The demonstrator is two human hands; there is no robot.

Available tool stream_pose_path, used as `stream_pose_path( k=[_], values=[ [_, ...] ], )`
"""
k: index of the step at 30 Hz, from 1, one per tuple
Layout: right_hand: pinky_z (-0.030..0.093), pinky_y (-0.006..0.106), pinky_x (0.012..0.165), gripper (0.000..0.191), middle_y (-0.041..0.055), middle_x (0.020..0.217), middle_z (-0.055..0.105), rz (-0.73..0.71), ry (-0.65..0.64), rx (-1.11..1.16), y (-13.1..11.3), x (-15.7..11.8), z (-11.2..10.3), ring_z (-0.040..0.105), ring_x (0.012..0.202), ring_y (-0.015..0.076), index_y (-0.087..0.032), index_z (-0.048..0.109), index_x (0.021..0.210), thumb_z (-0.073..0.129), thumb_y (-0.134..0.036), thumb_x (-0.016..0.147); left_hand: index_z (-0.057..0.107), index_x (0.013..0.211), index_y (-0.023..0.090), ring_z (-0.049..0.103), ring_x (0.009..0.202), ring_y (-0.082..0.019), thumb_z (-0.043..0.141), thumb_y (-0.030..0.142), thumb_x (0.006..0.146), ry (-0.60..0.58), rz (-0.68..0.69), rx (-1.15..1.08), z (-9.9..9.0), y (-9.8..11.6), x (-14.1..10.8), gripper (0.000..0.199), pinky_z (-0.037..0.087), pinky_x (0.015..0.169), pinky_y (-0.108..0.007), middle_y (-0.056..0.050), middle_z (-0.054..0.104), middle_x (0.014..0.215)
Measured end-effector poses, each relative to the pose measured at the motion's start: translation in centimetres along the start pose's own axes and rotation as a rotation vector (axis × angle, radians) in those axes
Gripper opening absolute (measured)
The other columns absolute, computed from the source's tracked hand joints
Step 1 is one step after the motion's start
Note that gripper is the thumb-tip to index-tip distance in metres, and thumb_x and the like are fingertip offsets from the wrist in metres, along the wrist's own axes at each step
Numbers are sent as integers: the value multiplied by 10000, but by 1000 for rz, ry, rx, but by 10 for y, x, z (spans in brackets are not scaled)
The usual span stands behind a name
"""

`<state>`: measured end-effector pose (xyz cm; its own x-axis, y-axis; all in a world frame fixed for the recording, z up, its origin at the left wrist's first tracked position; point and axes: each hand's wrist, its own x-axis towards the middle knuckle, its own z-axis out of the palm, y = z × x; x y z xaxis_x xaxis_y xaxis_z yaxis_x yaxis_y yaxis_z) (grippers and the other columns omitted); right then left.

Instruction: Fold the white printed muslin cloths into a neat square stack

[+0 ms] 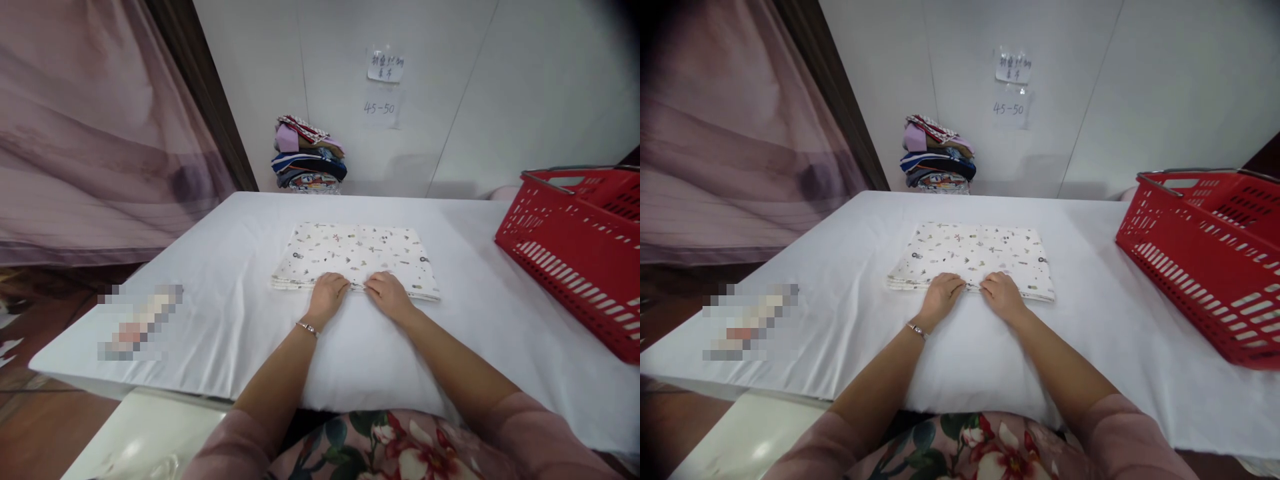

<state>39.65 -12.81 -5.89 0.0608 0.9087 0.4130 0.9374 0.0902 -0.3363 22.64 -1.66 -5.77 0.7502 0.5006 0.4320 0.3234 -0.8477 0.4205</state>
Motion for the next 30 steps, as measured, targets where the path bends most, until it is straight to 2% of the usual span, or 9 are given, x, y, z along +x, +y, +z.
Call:
stream_pose_path(
  k=[6,10,17,22,26,30],
  values=[
    [373,318,745,199,68,879,604,14,37,-24,-1,2,3,491,810,188,-175,647,862,457,-221,896,653,965,235,523,951,-196,570,258,815,-8,10,10,0,-2,-1,173,399,853,-362,-35,633,987],
    [370,321,750,206,71,887,604,-3,70,-43,0,1,4,485,810,190,-167,642,874,448,-230,902,660,955,236,523,932,-190,539,232,833,-16,0,24,0,-2,-1,172,402,832,-352,-30,639,954],
    [383,334,758,182,69,920,609,-20,-2,-40,1,-2,3,496,838,197,-193,655,931,494,-257,875,674,889,238,502,923,-201,524,227,844,-15,28,113,1,0,-1,157,392,802,-362,-37,631,932],
    [403,334,754,188,60,888,623,5,28,12,0,-2,2,513,827,194,-198,672,887,488,-233,868,642,959,237,506,951,-194,519,220,848,-23,38,128,1,-2,-6,166,391,830,-365,-41,623,975],
    [416,344,749,210,60,896,628,-3,44,29,2,-3,4,526,831,200,-215,679,878,473,-257,870,617,1008,232,518,963,-180,503,227,858,-26,30,127,-5,-10,-10,188,393,856,-357,-43,622,995],
    [420,354,764,212,58,908,625,5,41,30,2,-5,4,529,837,203,-216,675,871,470,-270,867,619,1005,222,528,970,-176,484,304,874,-21,21,153,-23,-31,-16,205,393,875,-353,-41,631,1008]
  ],
)
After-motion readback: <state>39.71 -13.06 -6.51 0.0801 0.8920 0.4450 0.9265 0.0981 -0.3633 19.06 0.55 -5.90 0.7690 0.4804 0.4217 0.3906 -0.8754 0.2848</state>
